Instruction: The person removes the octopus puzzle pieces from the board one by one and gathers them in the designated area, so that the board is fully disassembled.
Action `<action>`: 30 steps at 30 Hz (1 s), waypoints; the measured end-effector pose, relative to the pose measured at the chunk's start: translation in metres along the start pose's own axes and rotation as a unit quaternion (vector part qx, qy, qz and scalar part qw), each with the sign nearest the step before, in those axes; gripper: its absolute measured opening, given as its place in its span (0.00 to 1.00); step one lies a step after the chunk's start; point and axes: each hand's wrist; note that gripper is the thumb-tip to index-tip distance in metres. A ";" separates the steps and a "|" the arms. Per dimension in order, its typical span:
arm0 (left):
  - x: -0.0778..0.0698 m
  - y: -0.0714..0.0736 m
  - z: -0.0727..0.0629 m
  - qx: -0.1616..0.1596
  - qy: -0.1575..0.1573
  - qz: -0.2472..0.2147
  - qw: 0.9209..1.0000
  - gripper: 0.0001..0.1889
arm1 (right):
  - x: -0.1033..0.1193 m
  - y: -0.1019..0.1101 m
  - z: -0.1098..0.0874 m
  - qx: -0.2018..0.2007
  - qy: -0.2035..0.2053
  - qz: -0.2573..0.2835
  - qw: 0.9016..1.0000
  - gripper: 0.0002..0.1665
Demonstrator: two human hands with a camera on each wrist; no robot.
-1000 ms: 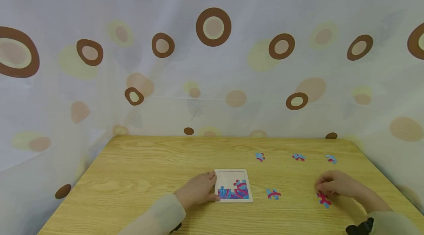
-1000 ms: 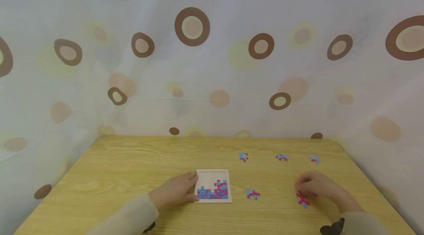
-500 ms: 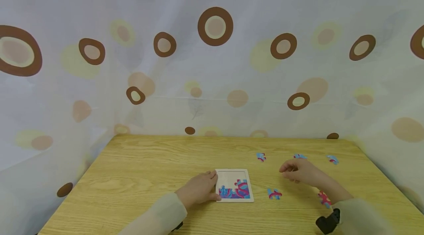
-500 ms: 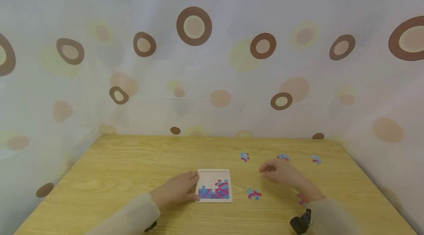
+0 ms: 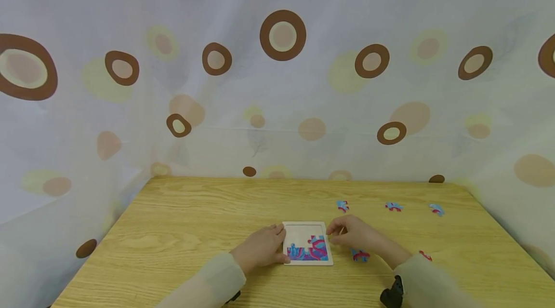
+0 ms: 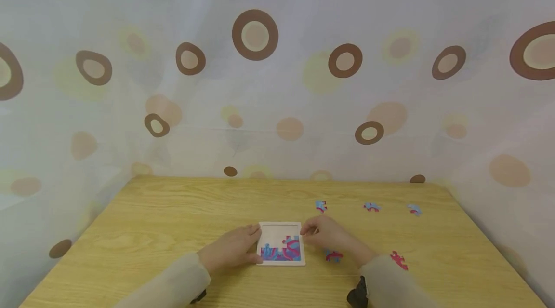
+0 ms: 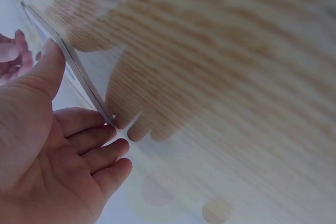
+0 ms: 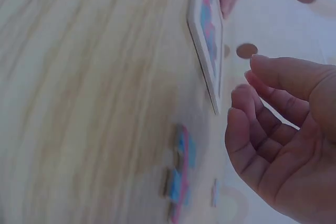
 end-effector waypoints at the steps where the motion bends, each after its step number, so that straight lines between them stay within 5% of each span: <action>1: 0.000 0.000 0.000 0.000 -0.001 0.000 1.000 0.38 | 0.000 -0.002 0.003 0.001 0.001 -0.006 1.000 0.06; 13: 0.000 -0.002 0.001 -0.005 -0.003 0.007 1.000 0.39 | 0.005 -0.021 0.022 0.001 -0.004 -0.030 1.000 0.09; 30: 0.001 -0.003 0.002 -0.009 0.000 0.004 1.000 0.39 | 0.013 -0.026 0.026 -0.008 -0.026 -0.084 0.996 0.15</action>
Point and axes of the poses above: each hand's wrist, its own z-axis towards the middle knuckle, its own y-axis out of the back of the hand, x = y × z, and after that the axes turned 14 degrees about x, right-handed
